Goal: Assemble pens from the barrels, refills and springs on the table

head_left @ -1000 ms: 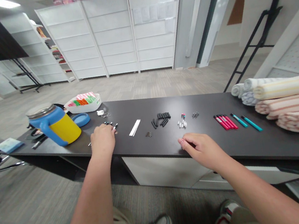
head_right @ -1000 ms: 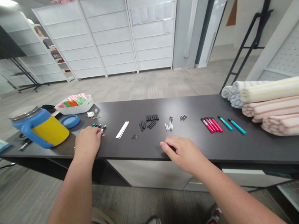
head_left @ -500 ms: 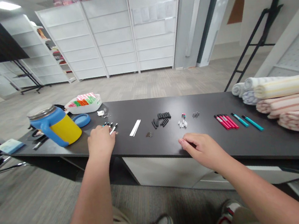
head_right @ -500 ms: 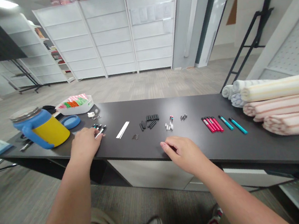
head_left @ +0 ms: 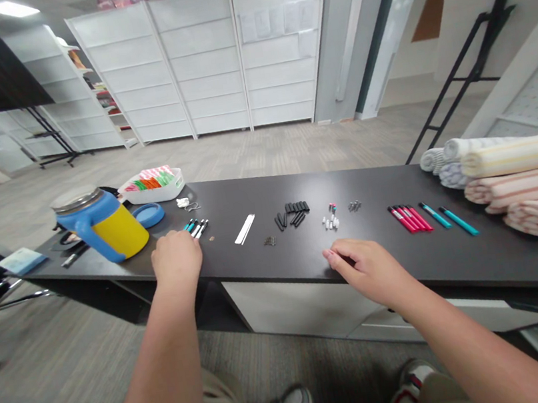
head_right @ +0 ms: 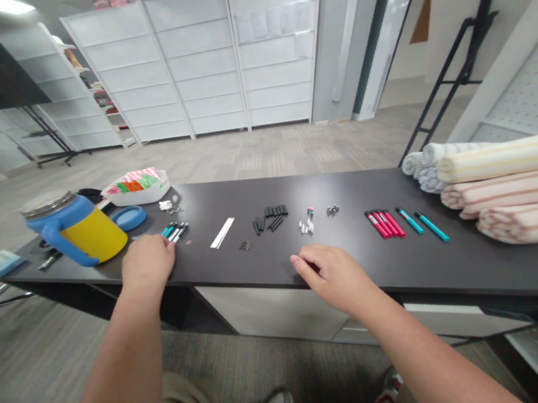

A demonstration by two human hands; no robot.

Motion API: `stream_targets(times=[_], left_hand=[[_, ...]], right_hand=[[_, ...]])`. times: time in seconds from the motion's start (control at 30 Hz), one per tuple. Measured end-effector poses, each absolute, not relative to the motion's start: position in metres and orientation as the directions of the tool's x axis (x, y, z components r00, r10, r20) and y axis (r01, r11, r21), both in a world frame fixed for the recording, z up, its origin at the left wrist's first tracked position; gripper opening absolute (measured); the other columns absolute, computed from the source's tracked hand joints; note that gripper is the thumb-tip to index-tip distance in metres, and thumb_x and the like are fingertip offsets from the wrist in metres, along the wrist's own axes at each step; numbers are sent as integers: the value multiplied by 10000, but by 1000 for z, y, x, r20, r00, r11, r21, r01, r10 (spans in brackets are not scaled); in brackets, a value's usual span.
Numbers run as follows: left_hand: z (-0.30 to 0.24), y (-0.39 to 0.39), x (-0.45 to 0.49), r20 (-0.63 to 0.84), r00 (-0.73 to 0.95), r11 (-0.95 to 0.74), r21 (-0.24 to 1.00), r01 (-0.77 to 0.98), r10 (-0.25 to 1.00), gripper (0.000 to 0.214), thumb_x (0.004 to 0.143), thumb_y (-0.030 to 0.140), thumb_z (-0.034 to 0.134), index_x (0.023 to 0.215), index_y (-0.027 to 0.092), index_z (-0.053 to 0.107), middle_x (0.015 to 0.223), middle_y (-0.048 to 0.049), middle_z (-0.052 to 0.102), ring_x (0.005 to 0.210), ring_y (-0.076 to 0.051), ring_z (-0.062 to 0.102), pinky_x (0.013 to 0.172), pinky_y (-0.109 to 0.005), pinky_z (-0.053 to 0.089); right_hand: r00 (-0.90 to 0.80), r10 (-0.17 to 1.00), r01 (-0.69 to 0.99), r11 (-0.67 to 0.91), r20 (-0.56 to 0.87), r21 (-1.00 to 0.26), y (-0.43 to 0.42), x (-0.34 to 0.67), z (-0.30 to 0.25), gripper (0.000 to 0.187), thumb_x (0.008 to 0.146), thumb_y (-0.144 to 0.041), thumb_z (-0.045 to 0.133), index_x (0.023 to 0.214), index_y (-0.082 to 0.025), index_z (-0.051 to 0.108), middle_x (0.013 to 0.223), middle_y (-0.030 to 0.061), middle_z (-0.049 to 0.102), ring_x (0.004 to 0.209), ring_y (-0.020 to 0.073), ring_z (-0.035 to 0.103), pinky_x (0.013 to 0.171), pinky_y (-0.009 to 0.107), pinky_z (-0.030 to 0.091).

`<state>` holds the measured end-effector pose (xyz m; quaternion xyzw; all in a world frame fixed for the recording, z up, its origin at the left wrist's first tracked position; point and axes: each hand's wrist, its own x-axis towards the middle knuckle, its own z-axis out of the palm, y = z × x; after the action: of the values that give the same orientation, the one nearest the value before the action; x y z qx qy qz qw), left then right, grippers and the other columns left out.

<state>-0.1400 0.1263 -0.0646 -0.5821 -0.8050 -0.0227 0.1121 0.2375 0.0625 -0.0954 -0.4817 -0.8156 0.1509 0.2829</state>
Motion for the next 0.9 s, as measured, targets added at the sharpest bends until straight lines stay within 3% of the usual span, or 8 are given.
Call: stream_targets(times=[0.47,0.9], left_hand=[[-65,131,-148,234,-379,393,-13,920,895,278,947,376,582,1041,210,784,1028,-169,756,1013,-389,671,788,-423,523],[-64,126,-149,306,-326,344,-4,939,894,299,967,365,546,1021,195,786,1043,-189,727,997,-390,646,775,-446,525]], right_hand=[[-382,866,703,499,324,-506,62,238,-95,442,1091,-412,438,691,-228,400,650,-16,511,635,157,488,641,311,307],[-389,862,719,504,325,-479,62,237,-94,442,1088,-416,426,685,-234,435,654,1,548,642,169,520,637,319,328]])
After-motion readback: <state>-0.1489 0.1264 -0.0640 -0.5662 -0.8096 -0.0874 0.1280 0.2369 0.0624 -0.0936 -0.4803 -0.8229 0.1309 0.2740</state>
